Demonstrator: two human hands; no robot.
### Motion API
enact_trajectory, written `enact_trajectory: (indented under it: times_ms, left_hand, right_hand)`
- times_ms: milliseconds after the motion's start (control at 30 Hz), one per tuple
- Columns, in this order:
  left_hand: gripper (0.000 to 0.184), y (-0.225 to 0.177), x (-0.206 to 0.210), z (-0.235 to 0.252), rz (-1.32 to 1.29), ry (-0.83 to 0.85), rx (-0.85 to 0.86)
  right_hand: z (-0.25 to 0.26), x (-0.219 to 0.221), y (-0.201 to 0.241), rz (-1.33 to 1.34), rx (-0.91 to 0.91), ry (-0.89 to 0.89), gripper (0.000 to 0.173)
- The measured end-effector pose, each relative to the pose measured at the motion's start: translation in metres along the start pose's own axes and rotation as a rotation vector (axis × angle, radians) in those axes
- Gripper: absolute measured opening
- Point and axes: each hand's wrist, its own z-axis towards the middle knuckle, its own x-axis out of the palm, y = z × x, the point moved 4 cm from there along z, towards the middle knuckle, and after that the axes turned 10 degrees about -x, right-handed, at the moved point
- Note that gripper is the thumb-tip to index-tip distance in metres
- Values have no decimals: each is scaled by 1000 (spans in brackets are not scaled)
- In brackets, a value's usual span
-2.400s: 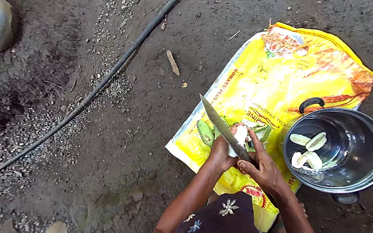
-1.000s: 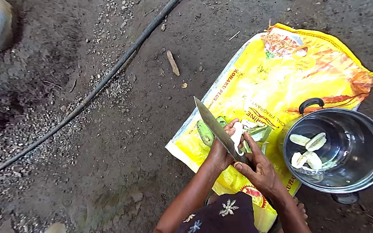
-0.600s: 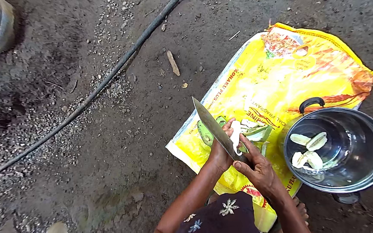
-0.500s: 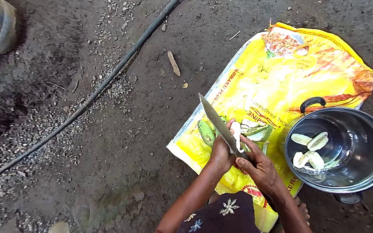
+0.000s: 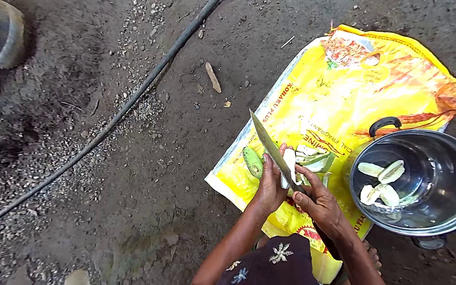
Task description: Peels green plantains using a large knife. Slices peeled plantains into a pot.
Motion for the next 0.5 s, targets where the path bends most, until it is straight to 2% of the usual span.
enact_trajectory:
  times_ms: [67,133,367,500]
  left_hand:
    - [120,3,-4,1,49,2,21]
    - [134,5,-5,1,114,-7,10]
    - [112,1,-3,2,254,-86,30]
    - [104,6,0,1,204,-110,42]
  right_hand:
    - [0,0,-1,21,-1,-10,79]
    - [0,-1,-2,34,-5,-18,76]
    - [0,1,-1,15,-10,-14,75]
    - [2,1,0,-37,-54,-41,80]
